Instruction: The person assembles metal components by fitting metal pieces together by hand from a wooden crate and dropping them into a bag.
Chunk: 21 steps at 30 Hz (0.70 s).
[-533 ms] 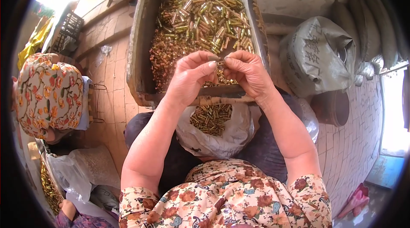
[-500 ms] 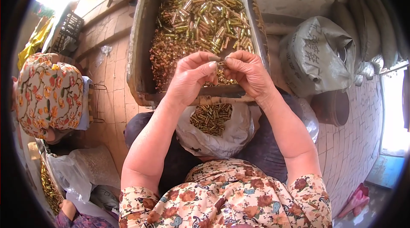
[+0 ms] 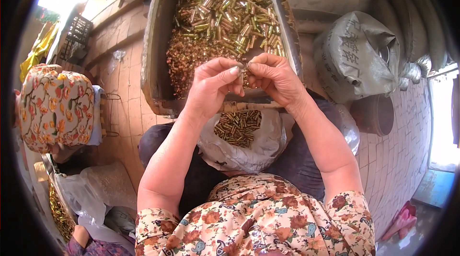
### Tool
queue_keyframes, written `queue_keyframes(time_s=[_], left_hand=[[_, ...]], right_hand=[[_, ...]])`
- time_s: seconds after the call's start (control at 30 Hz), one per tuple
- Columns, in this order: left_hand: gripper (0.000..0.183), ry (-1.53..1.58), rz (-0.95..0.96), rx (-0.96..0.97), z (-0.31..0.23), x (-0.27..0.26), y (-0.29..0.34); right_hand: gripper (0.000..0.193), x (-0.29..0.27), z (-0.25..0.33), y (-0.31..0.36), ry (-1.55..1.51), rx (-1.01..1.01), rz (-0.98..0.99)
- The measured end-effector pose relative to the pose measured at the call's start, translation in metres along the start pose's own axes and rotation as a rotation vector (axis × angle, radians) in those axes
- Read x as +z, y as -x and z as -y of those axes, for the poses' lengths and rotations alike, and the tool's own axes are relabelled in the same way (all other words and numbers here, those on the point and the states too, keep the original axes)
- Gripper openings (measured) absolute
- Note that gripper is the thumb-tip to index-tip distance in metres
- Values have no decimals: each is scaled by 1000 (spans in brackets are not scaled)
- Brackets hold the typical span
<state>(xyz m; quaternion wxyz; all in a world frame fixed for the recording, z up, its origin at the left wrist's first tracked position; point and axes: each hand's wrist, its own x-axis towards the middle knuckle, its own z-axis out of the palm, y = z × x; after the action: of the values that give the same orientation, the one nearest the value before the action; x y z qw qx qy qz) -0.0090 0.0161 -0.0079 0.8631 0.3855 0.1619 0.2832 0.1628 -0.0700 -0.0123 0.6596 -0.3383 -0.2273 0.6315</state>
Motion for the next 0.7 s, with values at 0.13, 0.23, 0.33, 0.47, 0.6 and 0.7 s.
queue_keyframes(time_s=[0.13, 0.23, 0.33, 0.47, 0.6, 0.7], left_hand=[[10, -40, -5, -4, -3, 5, 3], [11, -190, -64, -28, -9, 4, 7], [11, -606, -143, 53, -19, 2, 9], [11, -672, -261, 124, -28, -2, -1], [12, -1110, -282, 273, -24, -7, -17], [11, -1560, -237, 566, -17, -8, -29]], right_hand=[[6, 1, 8, 3, 40, 10, -18], [5, 6, 19, 10, 244, 27, -18], [7, 8, 31, 18, 683, 121, 137], [9, 3, 32, 13, 892, 39, 162], [13, -12, 26, -21, 1095, -171, -50], [13, -26, 17, -49, 1474, -526, -55]])
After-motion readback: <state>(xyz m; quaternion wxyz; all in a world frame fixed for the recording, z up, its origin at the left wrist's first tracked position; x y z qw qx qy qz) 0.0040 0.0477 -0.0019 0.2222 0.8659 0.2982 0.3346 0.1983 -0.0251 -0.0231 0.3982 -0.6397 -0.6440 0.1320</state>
